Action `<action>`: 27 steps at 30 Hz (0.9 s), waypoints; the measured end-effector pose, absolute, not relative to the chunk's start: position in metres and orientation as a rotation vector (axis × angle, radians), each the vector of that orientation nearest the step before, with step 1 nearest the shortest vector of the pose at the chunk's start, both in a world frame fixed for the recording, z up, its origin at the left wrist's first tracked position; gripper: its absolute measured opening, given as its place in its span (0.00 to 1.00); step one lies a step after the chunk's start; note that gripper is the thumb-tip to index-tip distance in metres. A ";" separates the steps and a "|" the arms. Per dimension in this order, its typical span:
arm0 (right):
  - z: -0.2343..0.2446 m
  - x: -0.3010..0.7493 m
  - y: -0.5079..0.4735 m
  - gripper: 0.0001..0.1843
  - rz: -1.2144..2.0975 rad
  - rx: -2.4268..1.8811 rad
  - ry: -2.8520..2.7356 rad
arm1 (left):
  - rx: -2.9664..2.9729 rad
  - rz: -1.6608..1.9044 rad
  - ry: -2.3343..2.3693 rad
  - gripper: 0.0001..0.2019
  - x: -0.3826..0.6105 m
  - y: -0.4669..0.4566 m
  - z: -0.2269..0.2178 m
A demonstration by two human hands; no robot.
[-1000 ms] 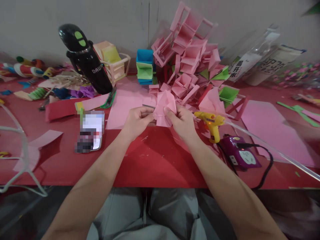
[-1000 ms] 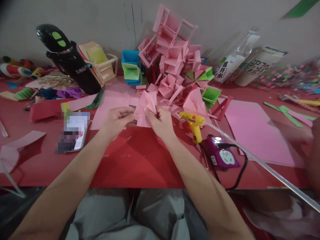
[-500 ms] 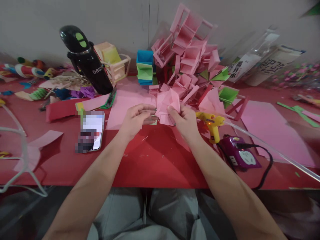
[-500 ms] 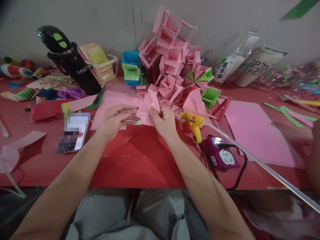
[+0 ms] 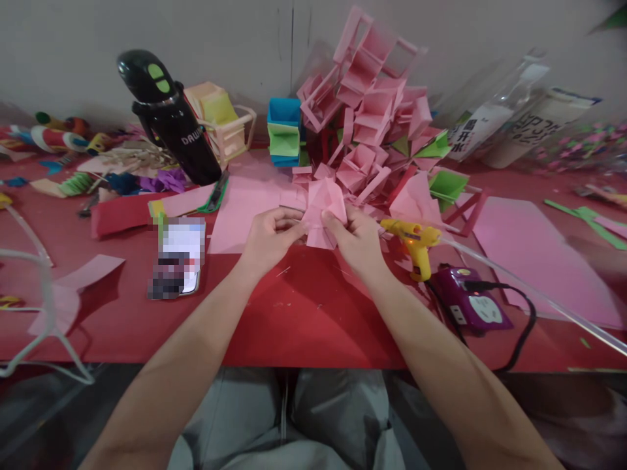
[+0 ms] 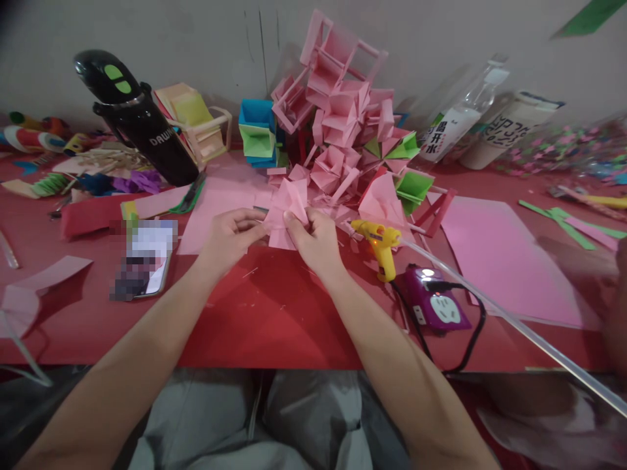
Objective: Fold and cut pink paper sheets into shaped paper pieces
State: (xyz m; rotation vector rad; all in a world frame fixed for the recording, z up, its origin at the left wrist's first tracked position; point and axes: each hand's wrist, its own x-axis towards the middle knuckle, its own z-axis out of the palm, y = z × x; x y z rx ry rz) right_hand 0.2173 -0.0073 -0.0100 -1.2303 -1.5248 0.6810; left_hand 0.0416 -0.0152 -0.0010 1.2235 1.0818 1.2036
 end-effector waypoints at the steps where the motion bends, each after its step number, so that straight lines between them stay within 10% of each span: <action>1: -0.011 0.217 -0.007 0.19 0.689 -1.228 -1.517 | 1.224 1.210 1.080 0.13 0.041 -0.015 -0.001; 27: -0.008 0.229 -0.001 0.24 1.176 -1.111 -1.380 | 1.359 1.309 1.186 0.10 0.031 -0.008 -0.001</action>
